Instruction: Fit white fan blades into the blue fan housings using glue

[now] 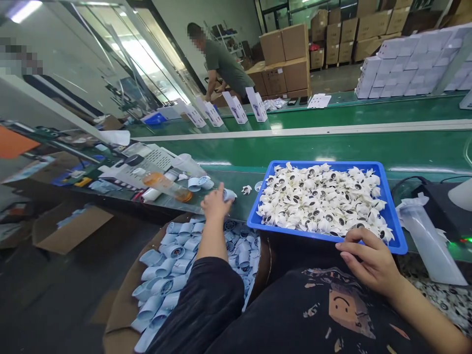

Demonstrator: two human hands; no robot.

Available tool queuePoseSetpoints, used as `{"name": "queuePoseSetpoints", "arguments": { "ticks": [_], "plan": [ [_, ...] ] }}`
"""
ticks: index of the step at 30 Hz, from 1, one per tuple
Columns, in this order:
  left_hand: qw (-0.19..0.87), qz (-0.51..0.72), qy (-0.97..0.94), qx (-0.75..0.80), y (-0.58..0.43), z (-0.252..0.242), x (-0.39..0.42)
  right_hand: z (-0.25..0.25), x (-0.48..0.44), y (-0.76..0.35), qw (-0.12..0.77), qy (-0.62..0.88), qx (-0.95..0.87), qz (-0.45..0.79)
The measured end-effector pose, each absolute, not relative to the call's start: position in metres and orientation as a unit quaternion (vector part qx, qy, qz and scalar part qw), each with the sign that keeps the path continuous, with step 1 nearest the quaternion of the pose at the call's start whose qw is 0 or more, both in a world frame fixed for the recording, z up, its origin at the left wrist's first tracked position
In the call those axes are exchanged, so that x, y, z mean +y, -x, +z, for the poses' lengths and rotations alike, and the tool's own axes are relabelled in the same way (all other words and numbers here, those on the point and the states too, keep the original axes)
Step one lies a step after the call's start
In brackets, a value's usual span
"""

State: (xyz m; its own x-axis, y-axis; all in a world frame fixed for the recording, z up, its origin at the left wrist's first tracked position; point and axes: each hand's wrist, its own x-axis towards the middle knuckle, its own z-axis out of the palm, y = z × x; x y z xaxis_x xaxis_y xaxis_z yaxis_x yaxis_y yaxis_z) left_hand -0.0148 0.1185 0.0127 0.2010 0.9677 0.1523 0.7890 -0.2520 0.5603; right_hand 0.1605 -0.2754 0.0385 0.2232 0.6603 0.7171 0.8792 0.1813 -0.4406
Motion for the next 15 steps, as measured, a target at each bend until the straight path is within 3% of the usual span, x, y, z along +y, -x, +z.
{"name": "queuePoseSetpoints", "arguments": {
  "ticks": [7,15],
  "plan": [
    [0.237,0.265,-0.719,0.598,0.016,0.009,0.148,0.039,-0.278,-0.158,0.465,0.642,-0.6,-0.11],
    [0.274,0.547,-0.592,0.524,0.009,-0.003,0.115,0.029,-0.281,-0.162,0.481,0.65,-0.583,-0.08]
  ]
}}
